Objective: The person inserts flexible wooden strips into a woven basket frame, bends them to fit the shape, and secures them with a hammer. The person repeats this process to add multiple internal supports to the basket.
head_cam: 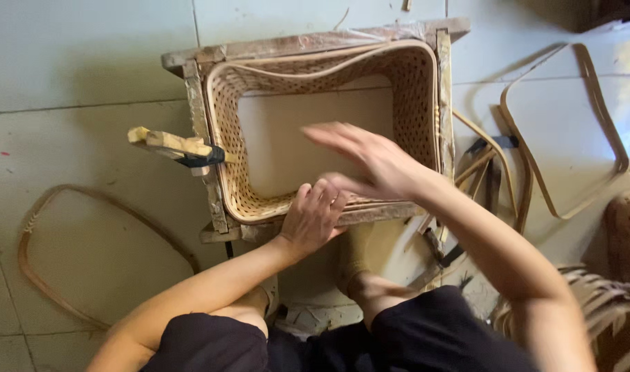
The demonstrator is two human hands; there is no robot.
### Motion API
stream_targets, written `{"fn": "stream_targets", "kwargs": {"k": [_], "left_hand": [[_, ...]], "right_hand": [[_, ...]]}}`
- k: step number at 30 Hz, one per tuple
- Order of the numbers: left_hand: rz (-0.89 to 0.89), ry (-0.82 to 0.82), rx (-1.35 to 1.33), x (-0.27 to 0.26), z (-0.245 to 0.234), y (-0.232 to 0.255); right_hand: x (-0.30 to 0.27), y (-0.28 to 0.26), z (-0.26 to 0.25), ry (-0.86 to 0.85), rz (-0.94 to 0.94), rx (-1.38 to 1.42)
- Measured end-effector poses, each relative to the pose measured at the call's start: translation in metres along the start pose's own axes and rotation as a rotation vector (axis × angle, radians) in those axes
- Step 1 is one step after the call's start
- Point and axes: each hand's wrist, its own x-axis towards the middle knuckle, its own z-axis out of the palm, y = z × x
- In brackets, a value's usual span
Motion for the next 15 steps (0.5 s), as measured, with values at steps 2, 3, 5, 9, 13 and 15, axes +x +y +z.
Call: {"fn": "stream_targets", "kwargs": {"k": [2,3,5,9,13,15], "left_hand": [[0.025,0.055,0.073,0.004,-0.002,-0.001],[0.029,0.055,0.104,0.005,-0.001,-0.003],[0.032,-0.031,0.093,0.001,0.002,-0.002],[0.020,-0.116,-0.041,-0.010,0.018,-0.005],[0.012,-0.106,-0.071,-0.015,0.034,-0.009],[-0.014,-0.103,-0.135,-0.017,0.039,-0.007]], "right_hand": [[0.064,-0.015,0.007,0.110,-0.097,0.139],[0.092,-0.022,0.013,0.136,-0.179,0.266],[0.141,-0.036,0.032,0.071,-0.235,0.554],[0.198,-0.057,0.058,-0.015,-0.298,0.614],[0.214,-0.070,0.064,0.024,-0.333,0.729],[0.212,-0.074,0.070,0.096,-0.347,0.790]]}}
